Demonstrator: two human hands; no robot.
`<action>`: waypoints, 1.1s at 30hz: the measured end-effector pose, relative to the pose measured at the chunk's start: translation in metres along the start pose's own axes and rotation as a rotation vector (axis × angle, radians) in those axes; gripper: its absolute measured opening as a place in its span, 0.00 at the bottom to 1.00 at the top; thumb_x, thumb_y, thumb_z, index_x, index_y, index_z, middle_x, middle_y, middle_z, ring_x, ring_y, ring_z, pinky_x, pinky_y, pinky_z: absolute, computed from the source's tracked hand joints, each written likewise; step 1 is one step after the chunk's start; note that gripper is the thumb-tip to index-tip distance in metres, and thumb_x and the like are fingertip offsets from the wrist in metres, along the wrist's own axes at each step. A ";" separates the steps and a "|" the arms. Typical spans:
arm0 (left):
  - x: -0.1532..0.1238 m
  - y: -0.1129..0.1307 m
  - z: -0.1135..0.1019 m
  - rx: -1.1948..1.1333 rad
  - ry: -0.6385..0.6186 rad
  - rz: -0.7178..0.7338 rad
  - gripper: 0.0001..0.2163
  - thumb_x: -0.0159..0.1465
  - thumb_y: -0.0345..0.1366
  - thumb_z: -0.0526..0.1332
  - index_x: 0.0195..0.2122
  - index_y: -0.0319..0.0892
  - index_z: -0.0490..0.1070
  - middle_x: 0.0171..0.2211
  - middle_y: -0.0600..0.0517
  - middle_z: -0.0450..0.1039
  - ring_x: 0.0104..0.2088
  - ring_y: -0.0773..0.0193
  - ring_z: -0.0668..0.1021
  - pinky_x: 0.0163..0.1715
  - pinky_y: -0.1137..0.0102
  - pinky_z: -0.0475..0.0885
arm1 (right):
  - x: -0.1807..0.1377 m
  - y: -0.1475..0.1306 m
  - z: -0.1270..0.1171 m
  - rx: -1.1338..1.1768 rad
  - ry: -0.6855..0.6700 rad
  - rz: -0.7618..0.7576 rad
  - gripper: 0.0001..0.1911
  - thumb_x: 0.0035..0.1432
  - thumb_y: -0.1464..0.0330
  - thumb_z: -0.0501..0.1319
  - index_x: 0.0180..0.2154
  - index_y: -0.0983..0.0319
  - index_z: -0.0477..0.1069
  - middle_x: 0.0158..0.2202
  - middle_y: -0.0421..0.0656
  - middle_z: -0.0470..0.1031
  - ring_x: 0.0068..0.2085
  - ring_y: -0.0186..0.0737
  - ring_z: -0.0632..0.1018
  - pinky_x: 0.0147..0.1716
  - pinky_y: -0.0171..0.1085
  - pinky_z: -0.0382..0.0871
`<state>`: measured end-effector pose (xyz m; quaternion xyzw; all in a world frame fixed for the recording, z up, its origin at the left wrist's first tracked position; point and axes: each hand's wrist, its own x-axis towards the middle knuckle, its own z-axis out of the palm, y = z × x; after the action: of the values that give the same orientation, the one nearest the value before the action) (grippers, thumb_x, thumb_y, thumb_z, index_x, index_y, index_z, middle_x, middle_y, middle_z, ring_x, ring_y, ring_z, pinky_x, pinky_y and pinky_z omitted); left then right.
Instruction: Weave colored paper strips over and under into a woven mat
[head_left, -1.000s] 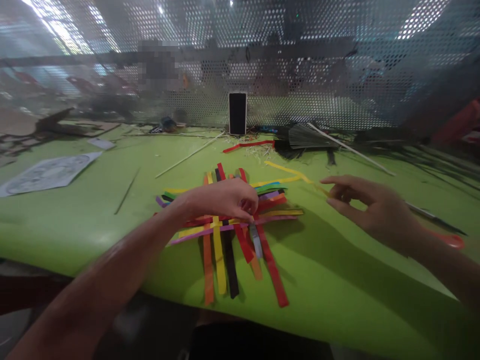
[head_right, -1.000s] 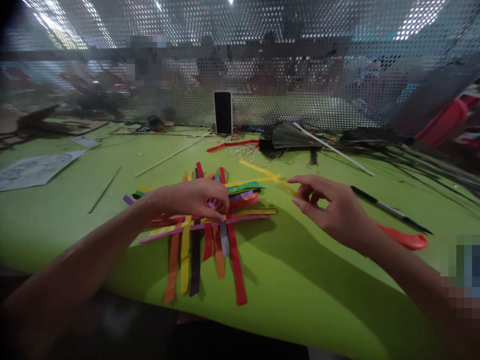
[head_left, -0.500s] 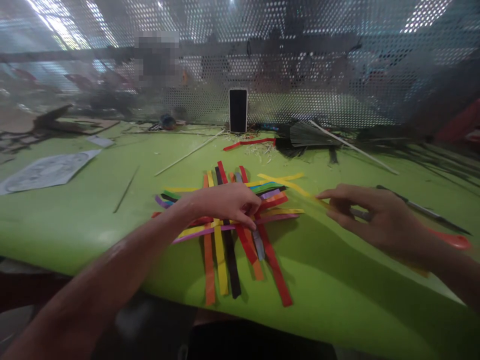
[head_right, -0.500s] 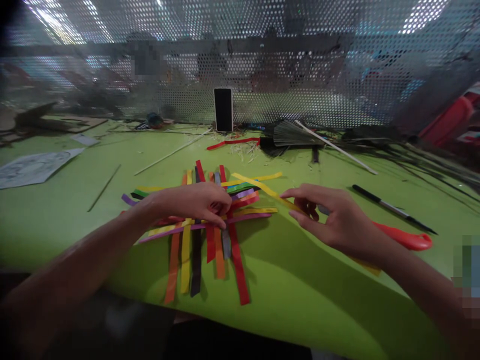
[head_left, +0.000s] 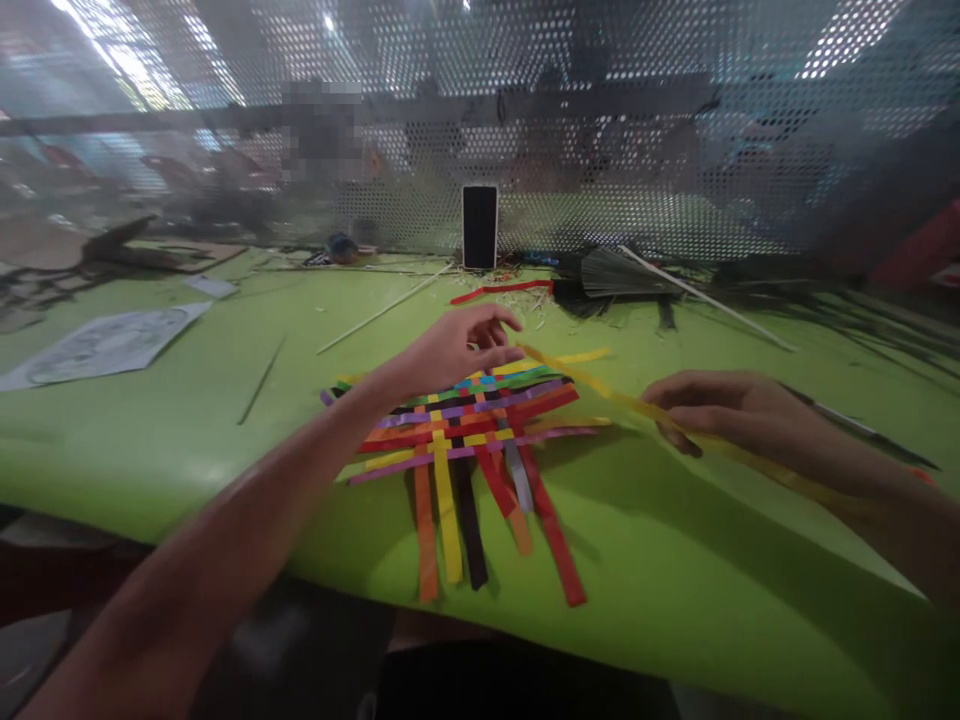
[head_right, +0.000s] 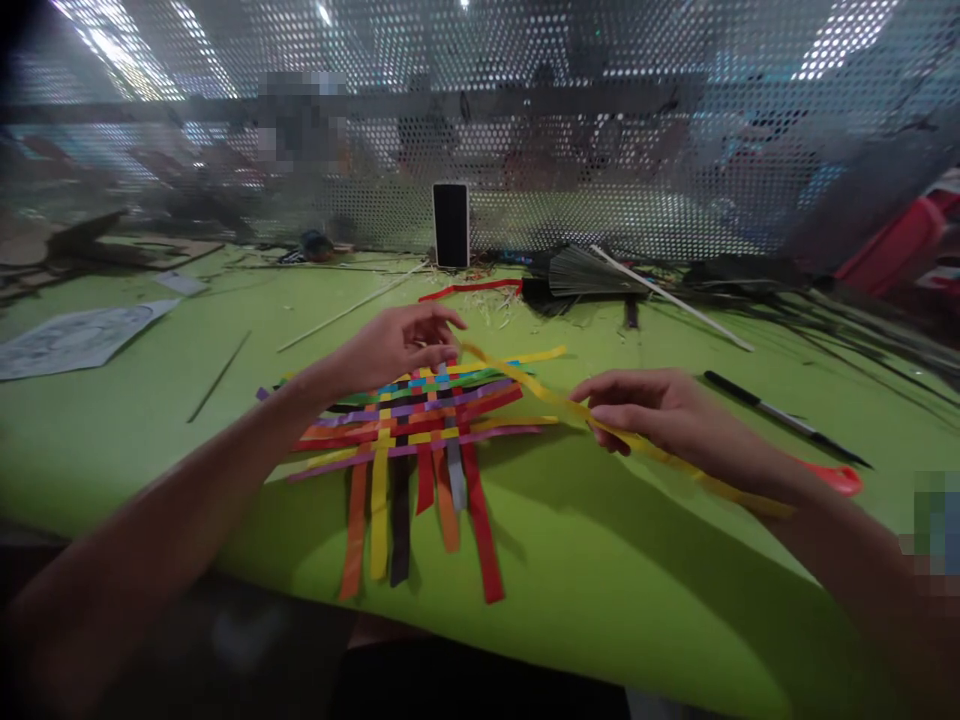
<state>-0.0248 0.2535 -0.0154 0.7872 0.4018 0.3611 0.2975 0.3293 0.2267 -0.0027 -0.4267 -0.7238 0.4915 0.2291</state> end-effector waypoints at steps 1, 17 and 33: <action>0.000 -0.001 0.001 -0.026 -0.005 0.003 0.26 0.62 0.54 0.70 0.52 0.39 0.73 0.38 0.48 0.77 0.33 0.65 0.78 0.34 0.70 0.73 | 0.000 -0.001 0.000 0.005 -0.020 -0.002 0.12 0.61 0.54 0.69 0.43 0.52 0.81 0.29 0.42 0.78 0.30 0.42 0.76 0.34 0.42 0.73; 0.002 -0.011 -0.026 0.122 0.172 0.098 0.14 0.58 0.51 0.73 0.30 0.45 0.83 0.25 0.53 0.70 0.27 0.66 0.71 0.25 0.73 0.67 | 0.009 0.008 -0.006 0.119 -0.084 0.079 0.22 0.54 0.57 0.73 0.46 0.61 0.79 0.28 0.38 0.72 0.26 0.32 0.69 0.25 0.34 0.63; 0.004 -0.008 -0.029 0.036 0.296 0.146 0.12 0.56 0.49 0.74 0.28 0.46 0.82 0.26 0.53 0.70 0.28 0.66 0.71 0.26 0.71 0.67 | 0.018 0.013 0.000 0.252 0.161 0.058 0.18 0.64 0.52 0.64 0.33 0.60 0.73 0.20 0.31 0.49 0.19 0.29 0.49 0.17 0.33 0.40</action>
<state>-0.0500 0.2661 -0.0040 0.7576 0.3894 0.4866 0.1937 0.3248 0.2439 -0.0155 -0.4532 -0.6230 0.5492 0.3238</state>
